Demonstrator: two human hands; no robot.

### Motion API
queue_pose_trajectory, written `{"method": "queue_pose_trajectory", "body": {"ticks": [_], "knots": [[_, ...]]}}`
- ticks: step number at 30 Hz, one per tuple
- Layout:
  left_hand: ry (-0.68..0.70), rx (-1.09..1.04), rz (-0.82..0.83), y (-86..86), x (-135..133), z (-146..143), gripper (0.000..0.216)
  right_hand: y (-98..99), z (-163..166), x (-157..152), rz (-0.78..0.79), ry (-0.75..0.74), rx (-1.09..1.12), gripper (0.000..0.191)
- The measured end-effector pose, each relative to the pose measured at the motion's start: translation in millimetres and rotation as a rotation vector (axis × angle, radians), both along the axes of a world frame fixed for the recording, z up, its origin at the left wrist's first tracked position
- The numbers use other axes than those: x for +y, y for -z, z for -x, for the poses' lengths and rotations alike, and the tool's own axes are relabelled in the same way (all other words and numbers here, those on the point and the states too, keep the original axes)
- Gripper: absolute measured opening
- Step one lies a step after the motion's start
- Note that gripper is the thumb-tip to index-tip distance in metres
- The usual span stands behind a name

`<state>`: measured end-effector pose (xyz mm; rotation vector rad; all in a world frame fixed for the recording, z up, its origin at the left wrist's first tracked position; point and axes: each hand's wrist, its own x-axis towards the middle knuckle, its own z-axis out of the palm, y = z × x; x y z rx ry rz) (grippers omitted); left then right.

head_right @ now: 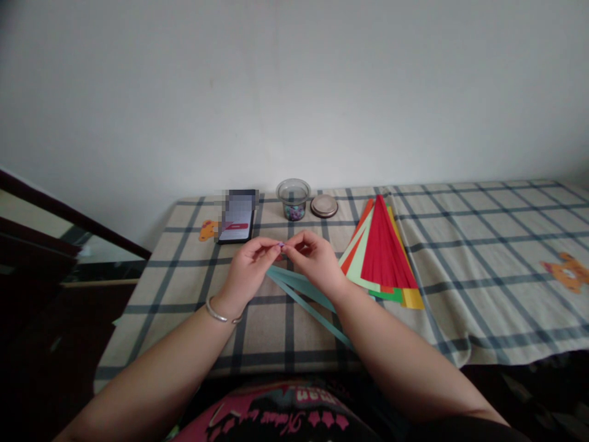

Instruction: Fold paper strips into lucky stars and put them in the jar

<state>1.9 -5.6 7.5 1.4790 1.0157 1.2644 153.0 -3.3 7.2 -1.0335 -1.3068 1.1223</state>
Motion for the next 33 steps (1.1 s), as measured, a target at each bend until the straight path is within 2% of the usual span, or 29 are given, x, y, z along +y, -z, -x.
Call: {"method": "queue_pose_trajectory", "body": {"ticks": [8,15,19,21,24,27,30,33], "knots": [[-0.026,0.046,-0.047,0.4,-0.3,0.0,0.019,-3.5,-0.9,3.1,0.136,-0.133,0.133,0.039],[-0.055,0.096,-0.15,0.0,-0.7,0.0,0.012,-5.4,0.4,0.7,0.059,0.011,0.046,0.039],[-0.027,0.106,-0.164,0.7,-0.4,0.8,0.019,-7.1,-0.6,1.7,0.115,-0.03,0.028,0.04],[-0.011,0.106,-0.185,0.4,-0.4,1.6,0.022,-6.5,-1.1,2.7,0.171,-0.076,0.074,0.041],[0.004,0.097,-0.208,-0.4,-0.2,2.4,0.016,-4.3,-1.3,3.3,0.267,-0.139,0.191,0.041],[0.022,0.031,-0.159,0.0,0.7,2.2,0.018,-3.2,-1.7,2.4,0.325,-0.176,0.31,0.04],[0.017,-0.039,-0.097,0.7,1.8,1.7,0.023,-4.2,-2.0,1.6,0.291,-0.163,0.323,0.037],[0.006,-0.073,-0.056,0.4,2.4,1.3,0.024,-4.8,-1.1,1.5,0.153,-0.102,0.207,0.035]]}}
